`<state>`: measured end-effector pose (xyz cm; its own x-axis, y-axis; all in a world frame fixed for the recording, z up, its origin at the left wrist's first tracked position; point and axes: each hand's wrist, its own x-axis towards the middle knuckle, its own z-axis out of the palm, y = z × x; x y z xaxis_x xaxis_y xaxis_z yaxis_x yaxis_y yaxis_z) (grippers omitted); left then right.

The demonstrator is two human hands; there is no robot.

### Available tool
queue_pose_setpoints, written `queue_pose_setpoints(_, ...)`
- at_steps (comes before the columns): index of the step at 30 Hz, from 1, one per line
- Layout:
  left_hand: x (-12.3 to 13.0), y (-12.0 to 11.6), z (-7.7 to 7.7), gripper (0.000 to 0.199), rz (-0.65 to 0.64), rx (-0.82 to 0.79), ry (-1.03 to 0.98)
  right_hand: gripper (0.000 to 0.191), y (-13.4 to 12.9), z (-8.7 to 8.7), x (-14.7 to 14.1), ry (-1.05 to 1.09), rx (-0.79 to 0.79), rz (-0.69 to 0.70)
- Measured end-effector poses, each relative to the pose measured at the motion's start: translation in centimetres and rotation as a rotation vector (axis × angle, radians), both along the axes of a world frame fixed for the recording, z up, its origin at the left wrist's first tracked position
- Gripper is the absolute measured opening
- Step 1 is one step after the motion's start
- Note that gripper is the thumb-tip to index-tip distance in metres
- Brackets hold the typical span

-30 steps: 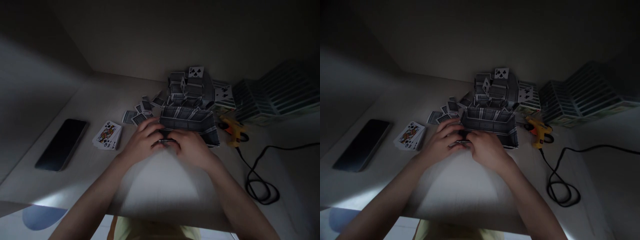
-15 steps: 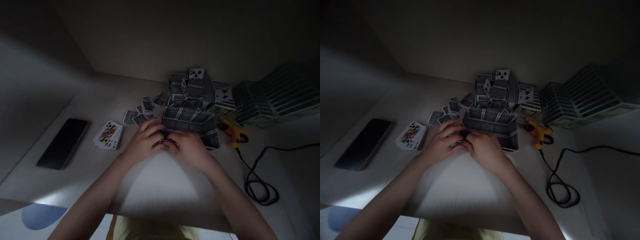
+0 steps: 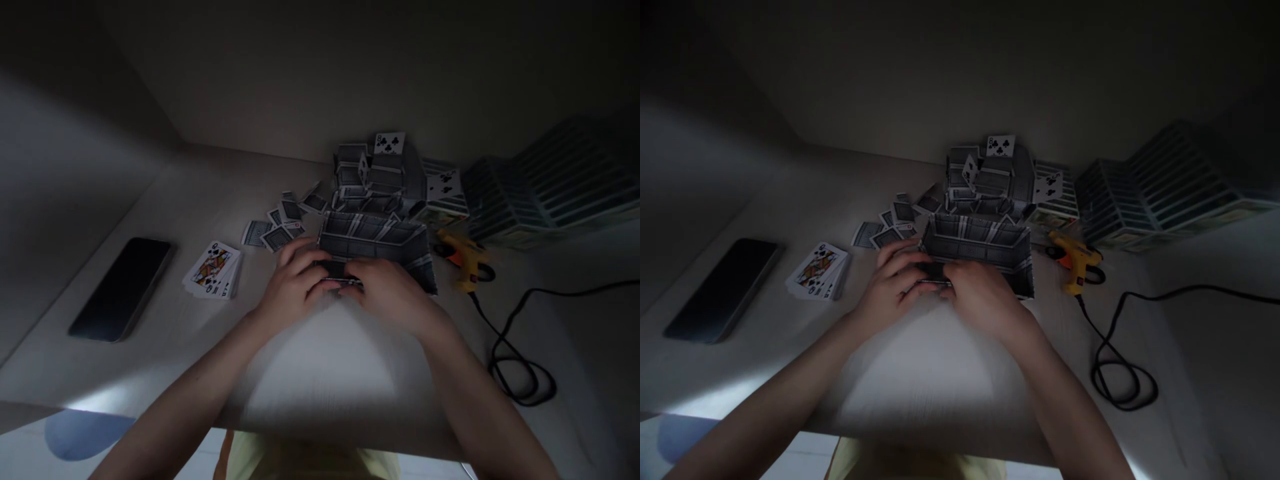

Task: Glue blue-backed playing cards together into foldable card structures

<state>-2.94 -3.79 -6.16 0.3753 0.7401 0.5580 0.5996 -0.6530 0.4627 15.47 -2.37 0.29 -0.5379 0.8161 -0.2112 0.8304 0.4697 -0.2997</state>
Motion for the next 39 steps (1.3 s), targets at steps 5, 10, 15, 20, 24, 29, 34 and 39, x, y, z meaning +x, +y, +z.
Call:
queue_pose_setpoints(5,0.6,0.0,-0.2,0.012,-0.008,0.015,-0.028,0.011,0.3,-0.3,0.2,0.027,-0.003,0.005)
queue_pose_setpoints(10,0.5,0.2,-0.3,0.014,-0.007,0.029,-0.027,0.014,0.3,-0.1,0.1,0.025,0.052,0.019)
queue_pose_setpoints(15,0.0,0.4,-0.3,0.019,-0.059,0.036,-0.001,0.014,0.2,-0.1,-0.1,0.034,0.073,0.042)
queue_pose_setpoints(20,-0.5,0.5,-0.3,0.023,-0.072,0.045,0.054,0.012,0.3,-0.6,-0.1,0.021,0.090,0.035)
queue_pose_setpoints(24,-0.7,0.6,-0.4,0.021,-0.065,0.040,0.058,0.010,0.3,-0.6,0.0,-0.023,0.097,0.021)
queue_pose_setpoints(29,-0.7,0.6,-0.5,0.020,-0.066,0.032,0.051,0.009,0.3,-0.5,0.0,-0.026,0.080,0.016)
queue_pose_setpoints(34,-0.8,0.7,-0.7,0.019,-0.070,0.036,0.059,0.012,0.3,-0.6,-0.2,-0.029,0.070,0.032)
queue_pose_setpoints(39,-0.9,0.6,-0.5,0.017,-0.082,0.064,0.052,0.016,0.2,-0.4,-0.3,-0.032,0.064,0.048)
